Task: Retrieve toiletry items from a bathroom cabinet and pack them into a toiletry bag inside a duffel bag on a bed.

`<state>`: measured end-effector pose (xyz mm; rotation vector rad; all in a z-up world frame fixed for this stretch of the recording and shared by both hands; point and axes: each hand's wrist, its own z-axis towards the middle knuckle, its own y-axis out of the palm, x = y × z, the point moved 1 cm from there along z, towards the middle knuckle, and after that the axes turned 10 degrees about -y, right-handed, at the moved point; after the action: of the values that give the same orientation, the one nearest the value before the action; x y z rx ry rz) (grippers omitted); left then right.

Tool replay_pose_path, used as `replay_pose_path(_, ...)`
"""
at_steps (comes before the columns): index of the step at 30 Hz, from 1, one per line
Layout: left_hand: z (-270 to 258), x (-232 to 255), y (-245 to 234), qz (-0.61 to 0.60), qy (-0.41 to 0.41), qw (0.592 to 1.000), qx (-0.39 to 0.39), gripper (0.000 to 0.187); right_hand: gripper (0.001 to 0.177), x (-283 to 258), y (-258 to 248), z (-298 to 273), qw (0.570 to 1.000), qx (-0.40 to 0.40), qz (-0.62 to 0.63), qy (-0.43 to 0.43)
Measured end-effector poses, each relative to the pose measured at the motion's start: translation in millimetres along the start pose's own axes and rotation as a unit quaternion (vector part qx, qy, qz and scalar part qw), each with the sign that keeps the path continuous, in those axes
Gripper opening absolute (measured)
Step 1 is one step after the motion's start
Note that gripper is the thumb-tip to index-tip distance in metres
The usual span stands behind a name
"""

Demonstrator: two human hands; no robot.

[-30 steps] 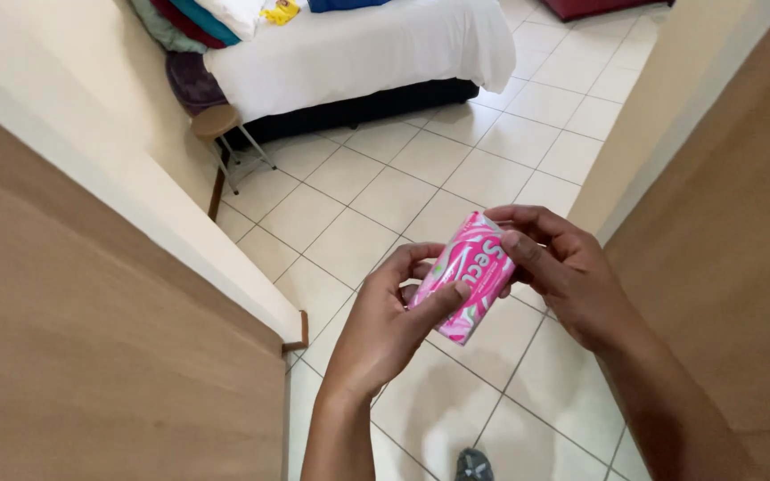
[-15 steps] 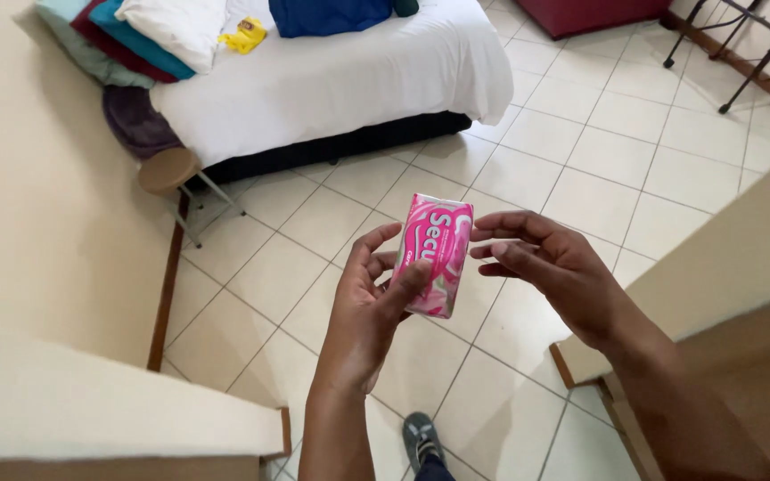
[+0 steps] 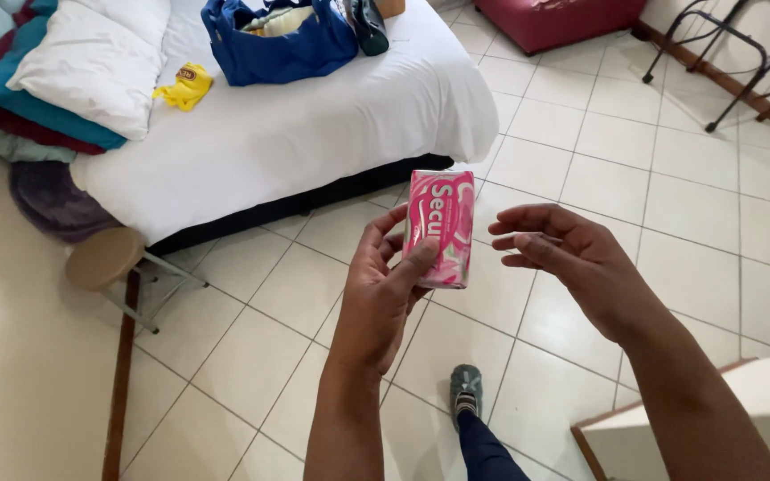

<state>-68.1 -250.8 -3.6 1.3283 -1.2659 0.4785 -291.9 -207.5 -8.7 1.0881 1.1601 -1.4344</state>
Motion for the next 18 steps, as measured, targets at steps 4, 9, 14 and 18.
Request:
replay_pose_path(4,111,21,-16,0.006,-0.012,1.0,0.005,0.068,0.038,37,-10,116,0.999,-0.023,0.036,-0.035)
replay_pose_path(9,230,61,-18,0.003,0.015,0.999,0.039,0.071,0.038,52,-31,257,0.998,-0.044,0.036,0.0)
replay_pose_path(14,327,99,-47,-0.046,0.029,0.997,0.045,0.073,0.038,64,-23,376,0.997,-0.073,0.032,-0.013)
replay_pose_path(18,417,126,-74,-0.04,0.012,0.996,0.076,0.076,0.039,92,-15,468,0.994,-0.102,0.032,-0.001)
